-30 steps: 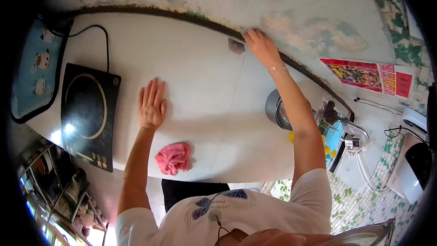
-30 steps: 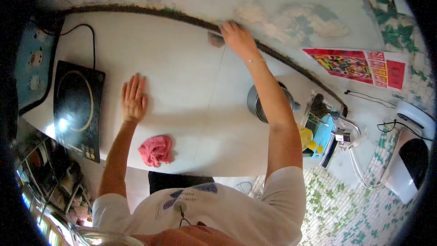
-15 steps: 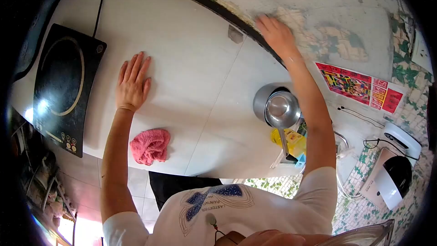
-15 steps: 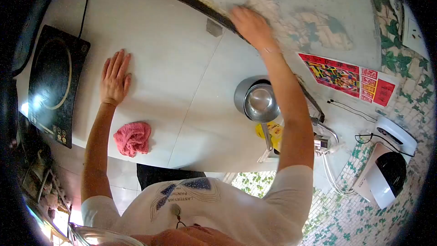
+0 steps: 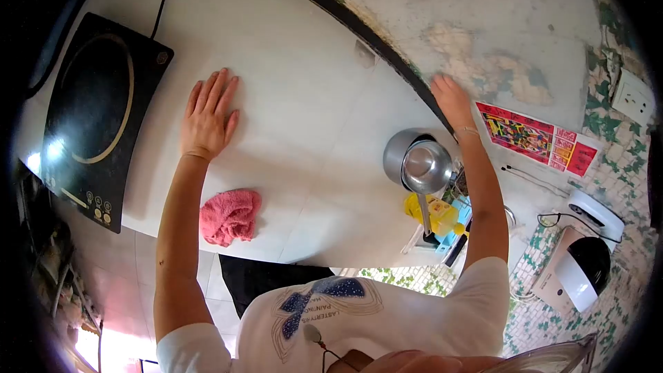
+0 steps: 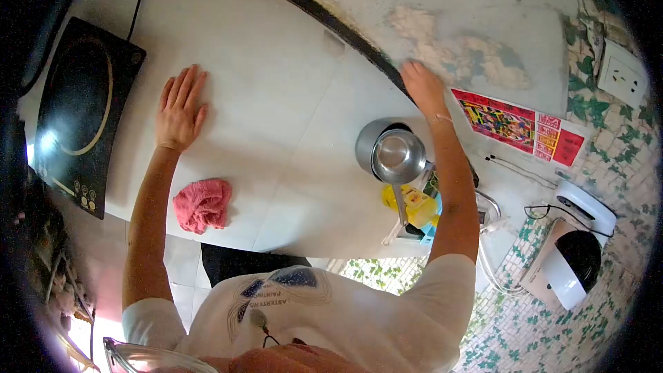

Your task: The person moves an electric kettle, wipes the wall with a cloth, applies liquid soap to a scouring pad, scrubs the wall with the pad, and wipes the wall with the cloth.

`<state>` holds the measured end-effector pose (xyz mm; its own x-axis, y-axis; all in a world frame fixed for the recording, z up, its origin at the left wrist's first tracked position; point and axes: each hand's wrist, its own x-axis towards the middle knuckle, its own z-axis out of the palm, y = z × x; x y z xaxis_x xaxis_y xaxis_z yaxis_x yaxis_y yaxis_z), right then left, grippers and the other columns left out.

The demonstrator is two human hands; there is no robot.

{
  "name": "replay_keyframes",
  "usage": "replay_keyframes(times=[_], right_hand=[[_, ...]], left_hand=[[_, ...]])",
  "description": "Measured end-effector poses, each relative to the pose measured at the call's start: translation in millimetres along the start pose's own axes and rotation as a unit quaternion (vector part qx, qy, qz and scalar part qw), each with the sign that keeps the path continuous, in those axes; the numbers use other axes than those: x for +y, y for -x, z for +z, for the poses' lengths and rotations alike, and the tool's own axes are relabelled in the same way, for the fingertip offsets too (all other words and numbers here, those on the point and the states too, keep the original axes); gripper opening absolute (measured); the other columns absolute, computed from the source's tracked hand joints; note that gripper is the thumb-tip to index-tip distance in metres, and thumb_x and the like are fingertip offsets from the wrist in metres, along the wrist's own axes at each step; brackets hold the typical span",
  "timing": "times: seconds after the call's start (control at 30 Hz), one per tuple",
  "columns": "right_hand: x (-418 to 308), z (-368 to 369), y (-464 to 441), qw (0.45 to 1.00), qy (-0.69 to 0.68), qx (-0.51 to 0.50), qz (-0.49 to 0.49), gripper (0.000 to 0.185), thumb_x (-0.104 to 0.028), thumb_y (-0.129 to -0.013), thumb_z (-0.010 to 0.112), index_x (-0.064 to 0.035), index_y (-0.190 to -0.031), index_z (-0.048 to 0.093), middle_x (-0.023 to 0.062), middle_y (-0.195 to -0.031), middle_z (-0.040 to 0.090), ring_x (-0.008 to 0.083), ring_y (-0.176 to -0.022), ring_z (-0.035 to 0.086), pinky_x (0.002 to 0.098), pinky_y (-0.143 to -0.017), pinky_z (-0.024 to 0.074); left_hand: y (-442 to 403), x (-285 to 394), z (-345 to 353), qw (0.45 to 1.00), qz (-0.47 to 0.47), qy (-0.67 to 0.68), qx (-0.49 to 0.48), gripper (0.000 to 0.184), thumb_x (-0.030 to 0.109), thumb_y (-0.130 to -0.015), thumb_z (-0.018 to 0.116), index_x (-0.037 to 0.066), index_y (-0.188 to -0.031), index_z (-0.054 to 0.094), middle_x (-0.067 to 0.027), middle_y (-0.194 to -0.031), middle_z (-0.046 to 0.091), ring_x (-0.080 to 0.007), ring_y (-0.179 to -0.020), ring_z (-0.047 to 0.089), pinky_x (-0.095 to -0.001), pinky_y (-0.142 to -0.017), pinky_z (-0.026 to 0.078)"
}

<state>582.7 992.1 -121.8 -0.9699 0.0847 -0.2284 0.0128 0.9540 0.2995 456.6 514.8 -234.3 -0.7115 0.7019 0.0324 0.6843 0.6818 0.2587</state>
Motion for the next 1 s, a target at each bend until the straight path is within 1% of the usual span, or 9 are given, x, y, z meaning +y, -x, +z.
replay_keyframes(times=[0.03, 0.17, 0.37, 0.43, 0.57, 0.83, 0.87, 0.93, 1.0], right_hand=[[-12, 1, -18, 0.993, -0.010, 0.074, -0.088, 0.018, -0.014, -0.085, 0.054, -0.0085, -0.101, 0.059, 0.0093, -0.102, 0.056, 0.0279, -0.094, 0.057, 0.0371, -0.079, 0.0492], [-81, -15, -97, 0.967, -0.047, 0.208, -0.139, 0.016, -0.013, -0.084, 0.054, -0.0070, -0.098, 0.057, 0.0100, -0.097, 0.058, 0.0283, -0.088, 0.059, 0.0396, -0.075, 0.0502], [-13, 19, -19, 0.993, 0.018, 0.088, -0.074, 0.019, -0.014, -0.085, 0.055, -0.0094, -0.103, 0.060, 0.0066, -0.105, 0.059, 0.0279, -0.093, 0.057, 0.0365, -0.079, 0.0485], [5, 10, 30, 0.995, -0.026, 0.092, 0.040, 0.014, -0.014, -0.085, 0.054, -0.0087, -0.097, 0.057, 0.0075, -0.098, 0.057, 0.0289, -0.092, 0.057, 0.0405, -0.077, 0.0492], [17, -30, 37, 0.990, 0.111, 0.072, -0.047, 0.021, -0.009, -0.079, 0.056, -0.0085, -0.100, 0.061, 0.0043, -0.105, 0.057, 0.0239, -0.091, 0.057, 0.0352, -0.077, 0.0491], [-60, 13, -71, 0.968, 0.056, 0.179, -0.165, 0.014, -0.012, -0.084, 0.055, -0.0066, -0.096, 0.061, 0.0063, -0.098, 0.059, 0.0247, -0.091, 0.058, 0.0353, -0.077, 0.0511], [-60, 8, -64, 0.970, 0.053, 0.173, -0.166, 0.014, -0.012, -0.084, 0.055, -0.0066, -0.096, 0.061, 0.0063, -0.098, 0.059, 0.0247, -0.091, 0.058, 0.0353, -0.077, 0.0511], [-54, -19, -49, 0.994, -0.036, 0.105, -0.002, 0.017, -0.012, -0.079, 0.057, -0.0084, -0.095, 0.061, 0.0053, -0.100, 0.059, 0.0231, -0.091, 0.058, 0.0337, -0.076, 0.0514], [-26, -53, -19, 0.971, 0.087, 0.194, -0.112, 0.019, -0.012, -0.077, 0.057, -0.0097, -0.096, 0.061, 0.0047, -0.101, 0.059, 0.0224, -0.090, 0.058, 0.0326, -0.074, 0.0517]], left_hand=[[-1, 1, 0, 1.000, 0.004, -0.003, -0.002, 0.055, 0.031, -0.090, 0.047, 0.018, -0.142, 0.033, -0.0030, -0.149, 0.029, -0.0195, -0.135, 0.029, -0.0385, -0.114, 0.021], [-1, 1, -2, 1.000, 0.003, -0.013, 0.017, 0.056, 0.032, -0.090, 0.048, 0.019, -0.142, 0.033, -0.0031, -0.148, 0.029, -0.0196, -0.135, 0.029, -0.0387, -0.114, 0.021], [3, -2, 9, 0.999, 0.010, 0.001, 0.033, 0.056, 0.033, -0.090, 0.048, 0.018, -0.142, 0.033, -0.0026, -0.148, 0.030, -0.0196, -0.135, 0.030, -0.0389, -0.114, 0.020], [2, -2, 8, 0.999, 0.011, 0.002, 0.040, 0.056, 0.033, -0.090, 0.048, 0.019, -0.142, 0.033, -0.0027, -0.148, 0.030, -0.0196, -0.135, 0.029, -0.0391, -0.114, 0.020], [1, -1, 4, 1.000, 0.001, -0.005, 0.026, 0.056, 0.033, -0.090, 0.048, 0.019, -0.142, 0.032, -0.0024, -0.148, 0.030, -0.0196, -0.135, 0.029, -0.0389, -0.114, 0.020], [1, 0, 4, 1.000, -0.001, -0.006, 0.020, 0.056, 0.033, -0.089, 0.049, 0.019, -0.142, 0.034, -0.0026, -0.147, 0.032, -0.0199, -0.135, 0.031, -0.0391, -0.114, 0.020], [4, 1, 5, 1.000, 0.000, -0.003, 0.014, 0.056, 0.033, -0.089, 0.049, 0.019, -0.142, 0.034, -0.0026, -0.147, 0.032, -0.0199, -0.135, 0.031, -0.0391, -0.114, 0.020], [1, 0, 6, 0.999, 0.005, 0.007, 0.041, 0.056, 0.032, -0.089, 0.049, 0.019, -0.141, 0.035, -0.0029, -0.147, 0.033, -0.0201, -0.134, 0.032, -0.0394, -0.114, 0.021], [2, -1, 7, 0.999, 0.007, 0.014, 0.045, 0.056, 0.032, -0.089, 0.050, 0.019, -0.141, 0.036, -0.0029, -0.146, 0.033, -0.0201, -0.134, 0.032, -0.0393, -0.114, 0.021]])
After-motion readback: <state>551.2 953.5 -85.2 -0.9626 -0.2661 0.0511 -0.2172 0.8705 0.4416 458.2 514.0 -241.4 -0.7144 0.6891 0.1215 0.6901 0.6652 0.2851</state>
